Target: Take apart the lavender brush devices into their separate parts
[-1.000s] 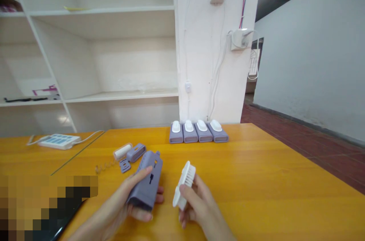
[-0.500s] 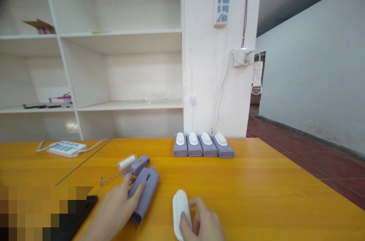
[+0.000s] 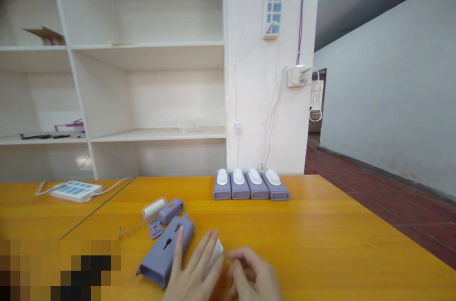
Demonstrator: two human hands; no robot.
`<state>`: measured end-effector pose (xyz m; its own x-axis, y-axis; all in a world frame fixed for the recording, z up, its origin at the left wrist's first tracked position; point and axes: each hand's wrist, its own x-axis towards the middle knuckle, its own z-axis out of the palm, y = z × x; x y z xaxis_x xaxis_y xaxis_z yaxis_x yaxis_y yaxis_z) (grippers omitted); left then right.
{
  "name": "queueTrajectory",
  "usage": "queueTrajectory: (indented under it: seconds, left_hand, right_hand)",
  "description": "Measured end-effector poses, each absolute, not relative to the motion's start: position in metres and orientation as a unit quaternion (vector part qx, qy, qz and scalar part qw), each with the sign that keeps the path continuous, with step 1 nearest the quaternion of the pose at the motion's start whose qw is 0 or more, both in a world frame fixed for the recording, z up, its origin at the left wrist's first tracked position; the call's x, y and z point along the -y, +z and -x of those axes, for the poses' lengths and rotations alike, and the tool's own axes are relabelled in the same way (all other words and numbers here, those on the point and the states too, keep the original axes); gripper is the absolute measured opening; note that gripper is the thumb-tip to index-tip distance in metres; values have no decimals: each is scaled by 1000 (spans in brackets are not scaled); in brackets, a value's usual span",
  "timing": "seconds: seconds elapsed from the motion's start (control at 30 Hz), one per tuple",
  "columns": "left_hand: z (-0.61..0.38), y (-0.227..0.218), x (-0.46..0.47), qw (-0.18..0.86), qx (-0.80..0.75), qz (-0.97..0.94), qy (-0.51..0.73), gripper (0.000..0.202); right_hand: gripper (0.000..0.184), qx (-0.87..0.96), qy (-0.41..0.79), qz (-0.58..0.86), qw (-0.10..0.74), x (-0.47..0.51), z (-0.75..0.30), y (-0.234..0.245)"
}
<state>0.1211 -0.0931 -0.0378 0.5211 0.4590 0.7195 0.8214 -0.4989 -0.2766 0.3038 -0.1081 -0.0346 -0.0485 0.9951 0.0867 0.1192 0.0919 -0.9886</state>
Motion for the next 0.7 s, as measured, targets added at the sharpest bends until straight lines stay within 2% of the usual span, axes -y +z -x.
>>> queueTrajectory:
  seconds: [0.2,0.37,0.57,0.7]
  left_hand:
    - [-95,-15,87,243,427,841,-227,25]
    - [-56,-6,74,186,439,860,-184,35]
    - [-43,-1,65,148,462,847,-218,41]
    - [-40,-1,60,145,472,836,-241,38]
  right_hand:
    - [29,652,298,541,439,106,-322,-28]
    - [26,709,211,540,402,116,-310,-17]
    - [26,721,190,549,378,121,-308,-10]
    - [26,733,188,544,362,120,-308,-9]
